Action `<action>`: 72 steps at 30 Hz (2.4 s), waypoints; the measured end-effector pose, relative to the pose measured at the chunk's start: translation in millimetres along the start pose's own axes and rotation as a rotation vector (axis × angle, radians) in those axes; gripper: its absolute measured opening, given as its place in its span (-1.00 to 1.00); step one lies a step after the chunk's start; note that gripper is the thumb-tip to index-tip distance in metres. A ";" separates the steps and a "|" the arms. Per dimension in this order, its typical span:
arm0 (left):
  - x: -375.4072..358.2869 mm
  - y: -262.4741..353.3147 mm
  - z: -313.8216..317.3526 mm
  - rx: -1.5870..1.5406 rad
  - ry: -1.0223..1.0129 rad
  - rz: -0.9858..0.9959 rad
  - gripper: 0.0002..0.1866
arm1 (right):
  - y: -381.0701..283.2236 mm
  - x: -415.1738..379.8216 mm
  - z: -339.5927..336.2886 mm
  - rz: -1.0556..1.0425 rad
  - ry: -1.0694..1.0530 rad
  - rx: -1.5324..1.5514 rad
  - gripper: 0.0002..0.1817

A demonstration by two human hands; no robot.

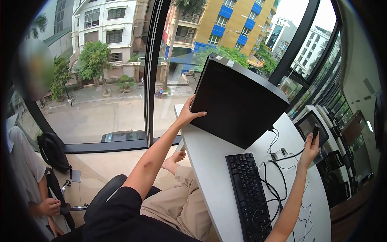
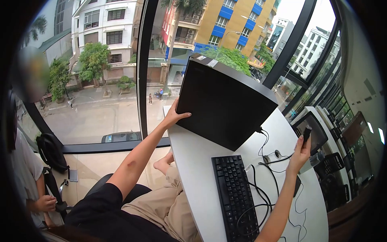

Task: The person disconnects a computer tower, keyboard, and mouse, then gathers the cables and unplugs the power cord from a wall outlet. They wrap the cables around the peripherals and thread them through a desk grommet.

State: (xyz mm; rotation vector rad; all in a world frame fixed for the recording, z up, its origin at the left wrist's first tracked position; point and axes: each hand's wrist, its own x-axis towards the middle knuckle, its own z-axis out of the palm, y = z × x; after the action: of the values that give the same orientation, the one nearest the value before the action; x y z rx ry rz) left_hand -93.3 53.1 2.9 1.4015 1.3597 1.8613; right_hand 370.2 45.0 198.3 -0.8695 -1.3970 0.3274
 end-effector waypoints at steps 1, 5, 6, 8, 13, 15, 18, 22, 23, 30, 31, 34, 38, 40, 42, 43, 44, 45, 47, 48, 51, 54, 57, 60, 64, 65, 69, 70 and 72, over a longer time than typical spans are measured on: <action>-0.7 1.5 0.1 -0.007 -0.003 -0.017 0.19 | 1.2 -3.4 -1.5 -0.242 -0.001 -0.131 -0.59; -5.4 9.1 -1.2 0.005 0.005 0.026 0.17 | -19.0 -13.0 -21.2 -0.663 -0.295 -0.710 -0.54; -5.7 7.1 -0.2 0.055 0.044 0.023 0.16 | -18.3 -13.0 -27.8 -0.845 -0.337 -0.893 -0.52; -7.0 9.9 0.6 0.019 0.055 0.047 0.15 | -14.8 -0.9 -42.0 -0.893 -0.428 -1.019 -0.47; -12.1 21.8 -2.9 0.100 0.046 0.025 0.13 | -29.0 60.7 -109.4 -1.001 -0.216 -1.404 -0.45; -11.2 18.7 2.0 0.097 0.042 0.024 0.13 | -58.6 67.5 -129.2 -1.106 -0.078 -1.542 -0.67; -11.9 21.7 -1.1 0.098 0.040 0.003 0.13 | -100.9 49.3 -118.8 -1.241 0.035 -1.463 -0.80; -11.5 21.2 -1.9 0.081 0.041 0.034 0.12 | -46.0 53.4 -125.0 -1.145 -0.160 -1.264 -0.56; -10.7 17.6 -1.9 0.106 0.040 0.042 0.13 | -37.0 45.2 -112.8 -1.054 -0.231 -1.189 -0.55; -6.3 5.1 -4.1 0.127 0.016 0.011 0.09 | 23.3 -30.0 0.3 -0.634 -0.736 -0.654 -0.52; -7.0 9.0 -4.7 0.154 0.015 -0.014 0.06 | 29.3 -36.0 11.1 -0.548 -0.746 -0.584 -0.59; -10.8 25.1 -3.1 0.059 -0.015 -0.071 0.02 | 49.6 -46.9 35.6 -0.109 -0.714 -0.366 -0.64; -7.0 8.1 -4.7 0.124 0.011 -0.077 -0.02 | 80.9 -39.6 48.9 0.210 -0.709 -0.266 -0.68; -7.7 9.0 -4.5 0.119 0.014 -0.081 -0.03 | 96.5 -39.8 51.4 0.304 -0.686 -0.186 -0.69; -6.6 5.9 -6.0 0.119 0.021 -0.082 -0.03 | 106.8 -42.1 56.6 0.361 -0.627 -0.073 -0.69; -5.5 2.9 -7.5 0.124 0.023 -0.082 -0.04 | 109.5 -40.9 57.9 0.387 -0.670 -0.070 -0.74; -5.4 0.0 -6.9 0.129 0.026 -0.081 -0.04 | 112.2 -40.2 60.4 0.454 -0.694 0.004 -0.76; -7.6 7.4 -4.5 0.131 0.036 -0.093 -0.13 | 110.9 -38.0 61.5 0.496 -0.724 0.014 -0.75; -7.9 10.1 -4.5 0.104 0.031 -0.100 -0.19 | 110.0 -35.2 63.2 0.535 -0.758 0.016 -0.70; -9.0 11.3 -4.0 0.096 0.022 -0.107 -0.23 | 110.8 -35.4 63.7 0.533 -0.763 0.007 -0.67; -11.0 12.5 -1.2 0.100 0.047 -0.071 -0.32 | 115.5 -34.1 61.2 0.521 -0.831 0.026 -0.61; -11.4 16.6 -1.6 0.150 0.034 -0.048 -0.35 | 112.6 -33.7 57.9 0.519 -0.861 0.040 -0.57; -14.9 18.3 0.8 0.164 0.066 -0.088 -0.35 | 117.0 -31.3 59.4 0.521 -0.829 0.023 -0.65; -11.5 8.2 0.3 0.186 0.099 -0.018 -0.34 | 120.6 -32.4 62.2 0.454 -0.805 0.078 -0.70; -9.9 13.7 0.2 0.219 0.069 -0.100 -0.16 | 128.9 -26.2 61.7 0.350 -0.759 0.057 -0.69; 1.7 -29.9 -7.9 0.322 0.155 -0.098 -0.04 | 130.4 -23.9 61.5 0.285 -0.800 0.024 -0.70; -7.7 7.3 2.7 0.138 0.102 0.051 -0.01 | 142.1 -18.0 64.6 0.129 -0.874 -0.022 -0.74; -8.5 10.6 5.0 0.098 0.114 0.083 -0.02 | 142.4 -14.3 64.3 0.122 -0.890 -0.082 -0.75; -15.4 26.6 3.5 0.092 0.076 0.007 -0.01 | 136.8 -13.7 66.2 0.105 -0.890 -0.110 -0.74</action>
State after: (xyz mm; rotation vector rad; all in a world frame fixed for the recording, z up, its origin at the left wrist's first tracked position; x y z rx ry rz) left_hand -78.9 31.2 19.3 1.3946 1.4971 1.8956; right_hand 344.1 148.4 89.1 -0.9295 -2.2033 0.7870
